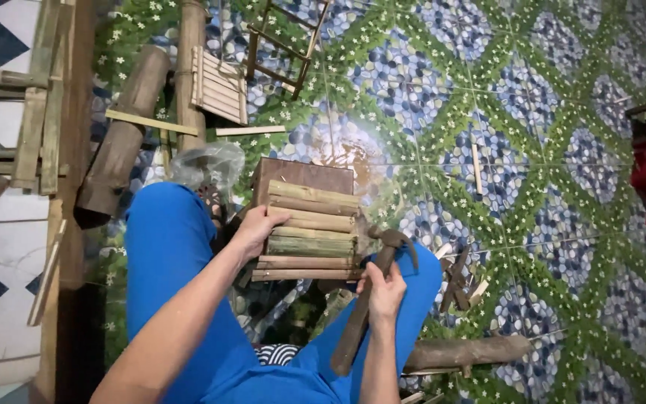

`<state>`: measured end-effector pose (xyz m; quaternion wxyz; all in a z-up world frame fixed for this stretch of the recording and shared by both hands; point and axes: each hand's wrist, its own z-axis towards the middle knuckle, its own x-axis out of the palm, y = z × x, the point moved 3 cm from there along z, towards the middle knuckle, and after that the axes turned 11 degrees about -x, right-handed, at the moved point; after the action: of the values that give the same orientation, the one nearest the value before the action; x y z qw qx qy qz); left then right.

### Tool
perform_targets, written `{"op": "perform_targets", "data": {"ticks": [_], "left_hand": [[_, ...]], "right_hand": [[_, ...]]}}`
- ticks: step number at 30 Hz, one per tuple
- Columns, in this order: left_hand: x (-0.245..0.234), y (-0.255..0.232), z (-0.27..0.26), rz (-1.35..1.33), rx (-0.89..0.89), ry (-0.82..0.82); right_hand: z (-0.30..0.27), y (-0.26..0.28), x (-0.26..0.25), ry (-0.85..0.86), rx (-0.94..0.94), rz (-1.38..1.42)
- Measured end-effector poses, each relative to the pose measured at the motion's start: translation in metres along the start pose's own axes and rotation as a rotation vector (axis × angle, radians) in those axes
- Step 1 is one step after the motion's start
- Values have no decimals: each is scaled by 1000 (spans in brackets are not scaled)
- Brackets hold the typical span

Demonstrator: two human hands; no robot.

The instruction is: Hammering small nails into bamboo slats to assemble a miniature structure on a tiled floor.

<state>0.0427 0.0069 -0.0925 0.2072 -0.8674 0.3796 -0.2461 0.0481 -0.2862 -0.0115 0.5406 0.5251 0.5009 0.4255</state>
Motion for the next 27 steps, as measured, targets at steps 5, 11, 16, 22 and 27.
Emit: {"op": "perform_targets", "data": {"ticks": [5,11,16,22,27], "left_hand": [[6,-31,-47,27,151,23],[-29,-25,11,-70,207,-76],[-25,-24,4,-2,191,-209],[-24,-10,26,151,179,-381],[-33,-10,13,-36,176,-203]], "right_hand": [[-6,5,-3,-63,-10,116],[-3,-20,-7,20,-78,22],[-21,23,7,99,-97,-176],[-23,18,14,217,-114,-435],[-32,54,23,196,-77,-527]]}}
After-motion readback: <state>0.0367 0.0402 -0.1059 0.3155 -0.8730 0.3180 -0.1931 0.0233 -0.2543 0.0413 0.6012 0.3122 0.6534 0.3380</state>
